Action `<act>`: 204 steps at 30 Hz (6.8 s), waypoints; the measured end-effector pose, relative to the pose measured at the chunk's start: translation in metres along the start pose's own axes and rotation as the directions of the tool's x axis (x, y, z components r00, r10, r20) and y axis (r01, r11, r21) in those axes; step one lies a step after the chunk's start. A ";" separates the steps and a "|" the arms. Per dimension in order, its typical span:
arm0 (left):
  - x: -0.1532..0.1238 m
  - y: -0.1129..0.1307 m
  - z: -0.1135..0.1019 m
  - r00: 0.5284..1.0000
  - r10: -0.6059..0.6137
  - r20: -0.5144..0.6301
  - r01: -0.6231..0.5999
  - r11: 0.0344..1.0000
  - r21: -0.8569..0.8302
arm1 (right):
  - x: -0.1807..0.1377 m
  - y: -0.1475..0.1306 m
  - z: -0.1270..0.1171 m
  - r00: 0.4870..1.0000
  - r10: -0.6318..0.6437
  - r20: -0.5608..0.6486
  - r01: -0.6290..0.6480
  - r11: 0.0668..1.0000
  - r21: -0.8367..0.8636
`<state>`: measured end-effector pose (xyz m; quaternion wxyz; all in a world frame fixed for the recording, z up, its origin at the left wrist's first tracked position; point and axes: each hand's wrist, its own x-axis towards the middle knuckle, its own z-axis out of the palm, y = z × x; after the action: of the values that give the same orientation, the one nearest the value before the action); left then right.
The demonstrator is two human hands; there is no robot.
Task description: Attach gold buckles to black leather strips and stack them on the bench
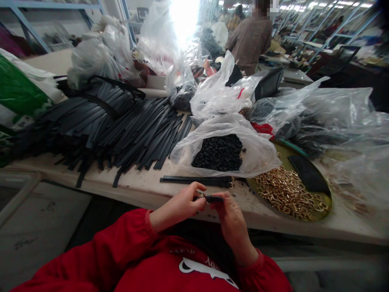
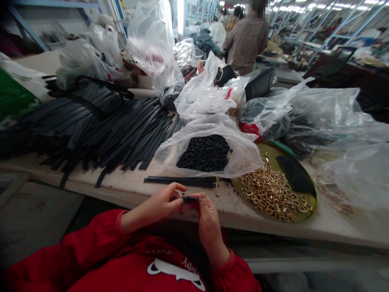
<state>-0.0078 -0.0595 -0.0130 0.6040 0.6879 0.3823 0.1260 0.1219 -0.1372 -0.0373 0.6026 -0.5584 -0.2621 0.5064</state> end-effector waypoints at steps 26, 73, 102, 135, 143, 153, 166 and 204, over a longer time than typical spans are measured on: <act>-0.006 0.004 0.002 1.000 -0.022 -0.013 0.021 0.998 -0.063 | 0.000 -0.009 -0.006 0.931 0.252 0.263 -0.327 0.896 0.301; -0.037 -0.013 0.018 0.930 -0.217 0.297 0.290 0.929 -0.228 | -0.033 -0.001 -0.028 0.910 0.049 0.412 0.201 0.817 -0.540; -0.050 -0.022 0.027 0.900 -0.278 0.337 0.234 0.958 0.167 | -0.052 0.017 -0.021 0.918 -0.017 0.397 0.331 0.586 -0.740; -0.063 -0.015 0.022 0.923 -0.175 0.344 0.025 0.916 0.401 | -0.060 0.028 -0.026 0.885 0.017 0.464 0.321 0.701 -0.637; -0.063 -0.016 0.030 0.960 -0.079 0.269 -0.087 0.828 0.554 | -0.067 0.038 -0.032 0.928 -0.012 0.372 0.246 0.770 -0.589; -0.065 -0.006 0.002 0.891 -0.187 0.413 0.115 0.974 0.194 | -0.067 0.022 -0.036 0.889 0.038 0.456 0.290 0.724 -0.626; -0.069 -0.020 0.019 0.958 -0.075 0.278 -0.053 0.905 0.423 | -0.079 0.041 -0.032 0.893 -0.027 0.450 0.329 0.720 -0.611; 0.043 -0.029 -0.039 0.892 0.451 -0.028 -0.236 0.518 0.822 | 0.086 0.008 -0.059 0.665 -0.618 0.418 0.412 -0.163 -0.897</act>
<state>-0.0140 -0.0025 -0.0435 0.1419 0.9256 0.3218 0.1396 0.2012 -0.0842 -0.0802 0.2488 -0.6844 -0.6727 -0.1309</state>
